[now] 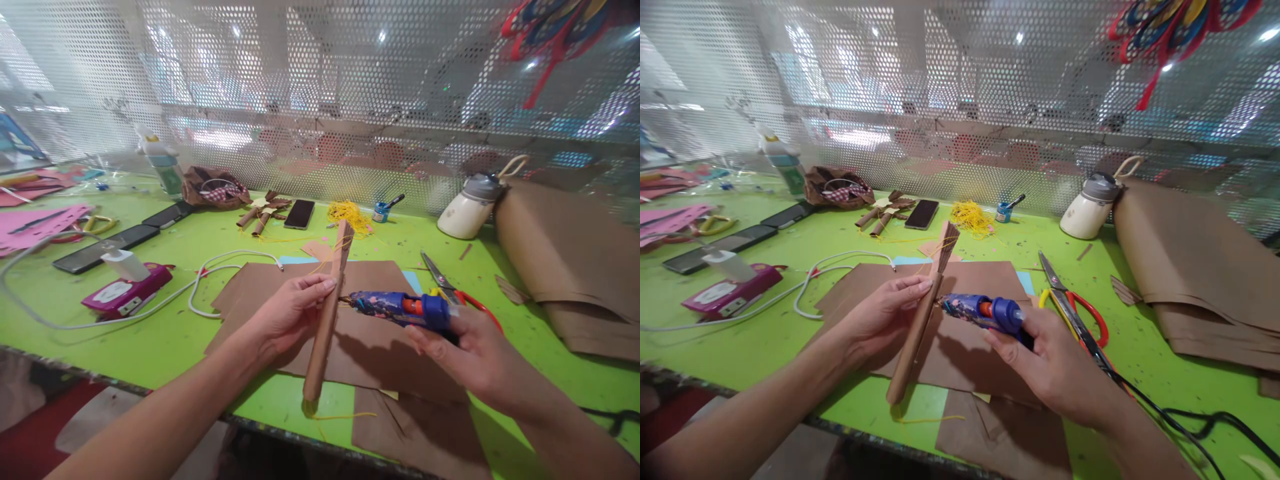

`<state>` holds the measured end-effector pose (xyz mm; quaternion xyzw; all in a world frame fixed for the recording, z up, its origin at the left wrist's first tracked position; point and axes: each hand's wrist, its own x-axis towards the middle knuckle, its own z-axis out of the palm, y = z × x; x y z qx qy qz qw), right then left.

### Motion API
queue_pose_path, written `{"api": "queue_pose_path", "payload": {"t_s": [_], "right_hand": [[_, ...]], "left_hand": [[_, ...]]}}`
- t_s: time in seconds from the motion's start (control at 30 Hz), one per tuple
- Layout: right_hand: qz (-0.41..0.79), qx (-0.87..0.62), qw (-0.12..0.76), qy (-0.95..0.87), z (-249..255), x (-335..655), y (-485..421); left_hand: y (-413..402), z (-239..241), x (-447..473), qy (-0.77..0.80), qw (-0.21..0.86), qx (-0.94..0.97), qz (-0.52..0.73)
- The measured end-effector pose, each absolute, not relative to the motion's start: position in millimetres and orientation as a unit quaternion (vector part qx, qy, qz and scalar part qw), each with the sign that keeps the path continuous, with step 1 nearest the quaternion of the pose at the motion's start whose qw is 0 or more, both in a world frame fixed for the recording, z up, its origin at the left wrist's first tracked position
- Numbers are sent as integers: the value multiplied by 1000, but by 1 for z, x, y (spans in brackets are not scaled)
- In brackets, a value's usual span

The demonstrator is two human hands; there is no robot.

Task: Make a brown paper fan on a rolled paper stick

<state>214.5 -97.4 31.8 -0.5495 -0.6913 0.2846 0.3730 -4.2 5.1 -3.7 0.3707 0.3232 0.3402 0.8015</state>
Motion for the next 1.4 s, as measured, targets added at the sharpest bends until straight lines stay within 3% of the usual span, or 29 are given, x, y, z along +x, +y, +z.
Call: {"api": "queue_pose_path", "payload": {"t_s": [0.3, 0.63, 1.03, 1.4], "right_hand": [[289, -539, 347, -711, 34, 214, -99], [253, -557, 390, -688, 28, 218, -93], [288, -528, 321, -732, 28, 220, -97], [203, -576, 390, -689, 27, 226, -92]], "left_hand": [[5, -1, -4, 335, 789, 379, 349], [4, -3, -3, 330, 800, 370, 338], [4, -3, -4, 337, 794, 374, 343], [6, -4, -3, 331, 790, 376, 353]]}}
